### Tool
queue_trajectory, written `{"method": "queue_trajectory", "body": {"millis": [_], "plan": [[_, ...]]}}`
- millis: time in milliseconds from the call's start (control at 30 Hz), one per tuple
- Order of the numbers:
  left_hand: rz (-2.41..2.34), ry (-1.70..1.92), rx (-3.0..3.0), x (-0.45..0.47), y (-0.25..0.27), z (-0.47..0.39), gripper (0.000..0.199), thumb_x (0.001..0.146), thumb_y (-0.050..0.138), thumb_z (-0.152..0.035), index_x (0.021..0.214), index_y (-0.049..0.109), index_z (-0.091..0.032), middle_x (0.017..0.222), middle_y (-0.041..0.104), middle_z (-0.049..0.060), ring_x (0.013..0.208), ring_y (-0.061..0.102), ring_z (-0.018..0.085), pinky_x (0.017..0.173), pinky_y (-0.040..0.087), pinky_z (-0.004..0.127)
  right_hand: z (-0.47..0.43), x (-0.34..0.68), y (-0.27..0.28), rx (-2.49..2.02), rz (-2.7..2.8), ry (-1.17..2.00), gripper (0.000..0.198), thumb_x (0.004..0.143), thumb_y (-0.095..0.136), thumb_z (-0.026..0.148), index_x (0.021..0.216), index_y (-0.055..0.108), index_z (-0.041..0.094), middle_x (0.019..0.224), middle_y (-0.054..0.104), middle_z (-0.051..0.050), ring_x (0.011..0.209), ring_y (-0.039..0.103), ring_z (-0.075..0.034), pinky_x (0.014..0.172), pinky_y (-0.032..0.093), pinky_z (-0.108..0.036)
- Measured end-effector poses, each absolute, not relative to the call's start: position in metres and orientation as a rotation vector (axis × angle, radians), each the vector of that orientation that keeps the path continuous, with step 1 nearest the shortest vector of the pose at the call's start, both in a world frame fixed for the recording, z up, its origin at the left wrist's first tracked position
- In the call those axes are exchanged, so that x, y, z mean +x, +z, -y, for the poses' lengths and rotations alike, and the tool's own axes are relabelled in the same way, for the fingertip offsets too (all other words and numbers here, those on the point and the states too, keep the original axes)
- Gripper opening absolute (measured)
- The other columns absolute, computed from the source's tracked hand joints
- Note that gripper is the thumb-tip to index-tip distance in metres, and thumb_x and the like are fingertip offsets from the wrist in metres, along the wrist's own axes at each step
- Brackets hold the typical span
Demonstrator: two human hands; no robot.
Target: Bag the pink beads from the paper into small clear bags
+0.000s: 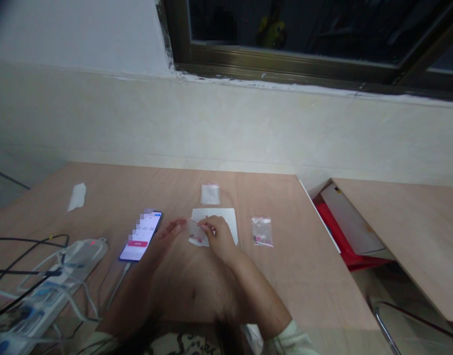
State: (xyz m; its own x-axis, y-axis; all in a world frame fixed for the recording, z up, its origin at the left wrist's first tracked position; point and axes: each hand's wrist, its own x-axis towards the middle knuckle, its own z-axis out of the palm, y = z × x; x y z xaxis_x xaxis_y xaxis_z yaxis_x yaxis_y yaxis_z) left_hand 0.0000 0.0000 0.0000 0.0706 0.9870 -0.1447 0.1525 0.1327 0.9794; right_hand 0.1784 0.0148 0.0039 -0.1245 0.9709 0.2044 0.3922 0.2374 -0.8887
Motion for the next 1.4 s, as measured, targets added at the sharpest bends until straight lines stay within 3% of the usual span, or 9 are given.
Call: {"method": "queue_trajectory", "body": {"millis": [100, 233, 333, 567, 800, 1067, 1233, 1400], "plan": [[-1.249, 0.899, 1.375, 0.001, -0.007, -0.026, 0.025, 0.074, 0.05, -0.036, 0.089, 0.057, -0.017, 0.085, 0.064, 0.002, 0.083, 0.06, 0.019, 0.076, 0.048, 0.031, -0.013, 0.179, 0.005, -1.259, 1.72, 0.861, 0.014, 0.077, 0.05, 0.024, 0.079, 0.064, 0.022, 0.082, 0.064, -0.003, 0.083, 0.054, -0.017, 0.077, 0.039, -0.032], [-1.215, 0.846, 1.544, 0.003, -0.01, -0.037, 0.02, 0.073, 0.051, -0.035, 0.077, 0.059, -0.017, 0.077, 0.064, 0.002, 0.078, 0.059, 0.017, 0.074, 0.046, 0.029, -0.014, 0.182, -0.002, -1.345, 1.492, 0.984, 0.018, 0.072, 0.056, 0.028, 0.087, 0.058, 0.018, 0.077, 0.063, -0.003, 0.068, 0.055, -0.014, 0.062, 0.042, -0.027], [-1.236, 0.822, 1.546, 0.003, -0.009, -0.036, 0.02, 0.073, 0.051, -0.035, 0.077, 0.059, -0.017, 0.077, 0.064, 0.002, 0.075, 0.059, 0.016, 0.071, 0.046, 0.028, -0.016, 0.186, -0.007, -1.42, 1.388, 1.017, 0.016, 0.068, 0.058, 0.031, 0.073, 0.057, 0.016, 0.071, 0.061, -0.003, 0.062, 0.054, -0.013, 0.058, 0.04, -0.025], [-1.251, 0.709, 1.792, -0.001, -0.006, -0.039, 0.02, 0.074, 0.048, -0.032, 0.076, 0.061, -0.017, 0.078, 0.063, 0.003, 0.077, 0.058, 0.016, 0.072, 0.043, 0.027, -0.015, 0.186, -0.003, -1.481, 1.437, 0.94, 0.013, 0.069, 0.053, 0.026, 0.061, 0.052, 0.017, 0.062, 0.057, 0.0, 0.062, 0.051, -0.013, 0.061, 0.039, -0.026], [-1.311, 0.749, 1.917, 0.003, -0.008, -0.038, 0.022, 0.078, 0.041, -0.032, 0.076, 0.057, -0.016, 0.072, 0.057, 0.002, 0.071, 0.054, 0.015, 0.066, 0.042, 0.027, -0.014, 0.18, -0.009, -1.386, 1.406, 1.047, 0.017, 0.072, 0.051, 0.033, 0.07, 0.055, 0.017, 0.072, 0.058, -0.002, 0.067, 0.051, -0.013, 0.062, 0.038, -0.025], [-1.155, 0.755, 1.801, 0.006, -0.012, -0.034, 0.019, 0.077, 0.045, -0.034, 0.076, 0.054, -0.017, 0.074, 0.057, 0.001, 0.071, 0.055, 0.013, 0.065, 0.043, 0.024, -0.014, 0.177, -0.013, -1.322, 1.308, 1.102, 0.017, 0.068, 0.057, 0.033, 0.062, 0.057, 0.017, 0.059, 0.054, 0.002, 0.057, 0.045, -0.011, 0.057, 0.035, -0.023], [-1.234, 0.809, 1.922, 0.012, -0.012, -0.035, 0.02, 0.076, 0.046, -0.032, 0.073, 0.057, -0.016, 0.069, 0.055, 0.0, 0.068, 0.053, 0.013, 0.064, 0.042, 0.025, -0.013, 0.172, -0.015, -1.223, 1.309, 1.229, 0.02, 0.069, 0.057, 0.036, 0.074, 0.062, 0.018, 0.072, 0.061, -0.001, 0.066, 0.051, -0.013, 0.064, 0.038, -0.025], [-1.221, 0.733, 1.933, 0.014, -0.01, -0.031, 0.022, 0.075, 0.048, -0.034, 0.07, 0.059, -0.016, 0.068, 0.058, 0.001, 0.067, 0.053, 0.013, 0.063, 0.041, 0.025, -0.012, 0.17, -0.019, -1.292, 1.155, 1.256, 0.02, 0.063, 0.062, 0.036, 0.062, 0.06, 0.016, 0.061, 0.059, 0.0, 0.06, 0.051, -0.013, 0.061, 0.039, -0.026]]}}
